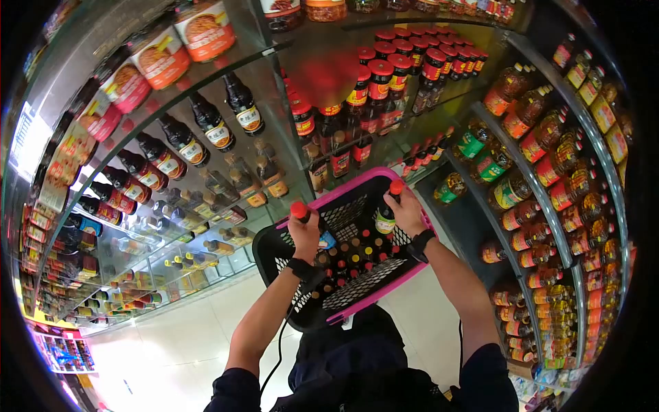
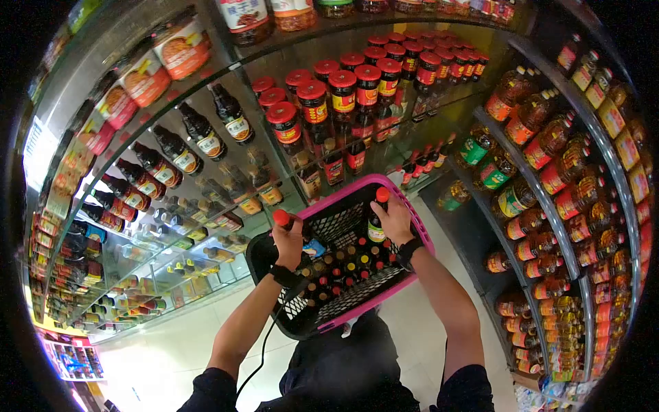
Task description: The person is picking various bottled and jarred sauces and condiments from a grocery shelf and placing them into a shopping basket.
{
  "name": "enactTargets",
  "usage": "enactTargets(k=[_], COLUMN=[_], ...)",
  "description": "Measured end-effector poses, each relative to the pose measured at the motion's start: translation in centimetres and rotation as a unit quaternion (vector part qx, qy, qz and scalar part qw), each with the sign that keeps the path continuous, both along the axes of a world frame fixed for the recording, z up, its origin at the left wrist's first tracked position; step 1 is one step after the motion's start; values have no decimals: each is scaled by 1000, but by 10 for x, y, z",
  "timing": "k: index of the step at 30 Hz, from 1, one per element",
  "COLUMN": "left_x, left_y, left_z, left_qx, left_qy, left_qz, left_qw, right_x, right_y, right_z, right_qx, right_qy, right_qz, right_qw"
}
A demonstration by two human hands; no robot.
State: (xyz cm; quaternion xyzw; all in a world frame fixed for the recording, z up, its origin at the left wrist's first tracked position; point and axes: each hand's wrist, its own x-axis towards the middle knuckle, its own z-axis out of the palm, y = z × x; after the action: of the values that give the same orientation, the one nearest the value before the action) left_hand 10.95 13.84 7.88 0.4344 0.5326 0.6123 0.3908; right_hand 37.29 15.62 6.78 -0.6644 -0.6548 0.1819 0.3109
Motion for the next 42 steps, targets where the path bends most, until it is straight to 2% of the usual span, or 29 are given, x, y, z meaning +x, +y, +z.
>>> enactTargets(k=[3,6,9,10,17,20,22,24,25,26,28,32,35,37,39,42], left_x=[10,20,39,47,82,95,99,102,104,108,115,114,118,119,119,120], left_y=[13,28,47,51,81,94,99,99,99,99,99,106,109,110,113,117], left_z=[-8,-24,-59,-67,-124,-146,-156,-169,-176,-183,-194,-221,-231,-250,-268,-288], left_qx=[-6,-33,3,2,-38,-19,43,22,4,2,-95,-83,-121,-132,-119,-133], left_qy=[-20,77,60,-7,22,12,252,293,332,333,275,307,322,249,215,150], left_qz=[-12,-3,2,-1,18,23,68,54,43,44,32,13,12,-11,-18,-40], left_qw=[1000,996,998,1000,999,999,964,954,942,942,956,948,939,960,969,979], right_x=[3,8,15,14,19,21,22,23,23,22,21,23,24,23,23,25], right_y=[28,55,74,78,107,114,117,119,120,120,124,131,136,138,137,139], right_z=[-26,-54,-88,-96,-141,-169,-193,-213,-221,-228,-234,-251,-265,-266,-267,-286], right_qx=[29,-9,-8,-5,-63,-74,-80,12,10,-16,-44,-67,-87,-95,-108,-80], right_qy=[-10,-3,0,3,35,70,99,62,63,102,141,149,153,149,200,172], right_qz=[18,37,56,59,74,63,50,48,49,29,10,5,-11,-20,-25,-18], right_qw=[999,999,998,998,995,993,991,997,997,994,989,986,984,984,973,982])
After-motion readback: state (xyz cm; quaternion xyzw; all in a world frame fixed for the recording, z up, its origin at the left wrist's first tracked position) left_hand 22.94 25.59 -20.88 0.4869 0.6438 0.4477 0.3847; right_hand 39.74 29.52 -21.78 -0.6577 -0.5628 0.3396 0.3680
